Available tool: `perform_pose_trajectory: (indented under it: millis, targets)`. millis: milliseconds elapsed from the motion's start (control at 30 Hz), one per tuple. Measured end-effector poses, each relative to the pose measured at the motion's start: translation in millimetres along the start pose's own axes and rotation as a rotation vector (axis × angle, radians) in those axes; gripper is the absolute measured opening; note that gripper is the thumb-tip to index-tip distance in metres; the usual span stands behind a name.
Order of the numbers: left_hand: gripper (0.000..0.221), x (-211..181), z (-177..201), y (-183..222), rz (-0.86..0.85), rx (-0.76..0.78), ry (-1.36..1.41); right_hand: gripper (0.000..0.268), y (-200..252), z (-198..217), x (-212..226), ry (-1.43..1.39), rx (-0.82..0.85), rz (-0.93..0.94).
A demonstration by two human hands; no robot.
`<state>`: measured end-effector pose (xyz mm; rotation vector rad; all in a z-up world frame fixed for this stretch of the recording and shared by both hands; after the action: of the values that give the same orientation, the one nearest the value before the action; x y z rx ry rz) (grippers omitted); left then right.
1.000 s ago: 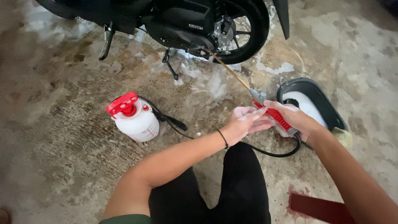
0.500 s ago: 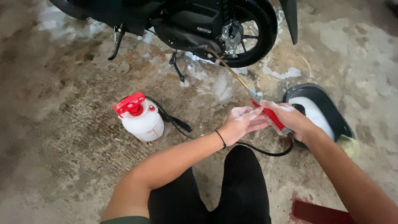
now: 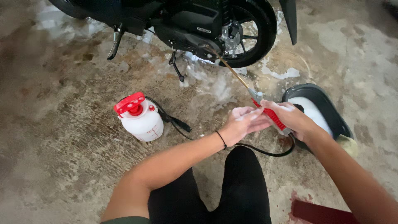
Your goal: The person uses a pressure washer to spray soapy water onto the rear wheel and engine area of a black motorcycle. They move the nozzle around to cover different parts of the lower vehicle, including the chain and tire, while kneeling on the floor.
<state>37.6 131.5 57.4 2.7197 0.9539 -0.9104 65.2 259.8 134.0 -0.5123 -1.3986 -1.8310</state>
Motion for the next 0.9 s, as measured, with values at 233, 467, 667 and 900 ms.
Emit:
perform_pose_trajectory:
  millis: [233,467,667,900]
  targets:
    - [0.027,0,26,2,-0.019,-0.069,-0.053,0.051,-8,-17,14,-0.01,0.051,0.035]
    - [0.027,-11,37,8,-0.038,-0.117,-0.071,0.051,-17,-26,25,0.06,0.069,0.027]
    - [0.026,-25,42,13,-0.064,-0.12,-0.046,0.053,-25,-36,39,0.149,-0.005,0.055]
    - [0.027,-35,54,12,-0.082,-0.179,-0.016,0.055,-44,-45,46,0.165,0.049,0.106]
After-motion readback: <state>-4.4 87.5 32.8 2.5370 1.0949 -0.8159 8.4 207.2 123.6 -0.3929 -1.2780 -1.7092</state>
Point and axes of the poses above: each hand's wrist, its own y-axis away from the middle knuckle, its own z-axis out of the back of the hand, x = y × z, the point moved 6 cm from there along -y, towards the middle knuckle, and after that the axes turned 10 degrees about x, right-handed, at the moved point
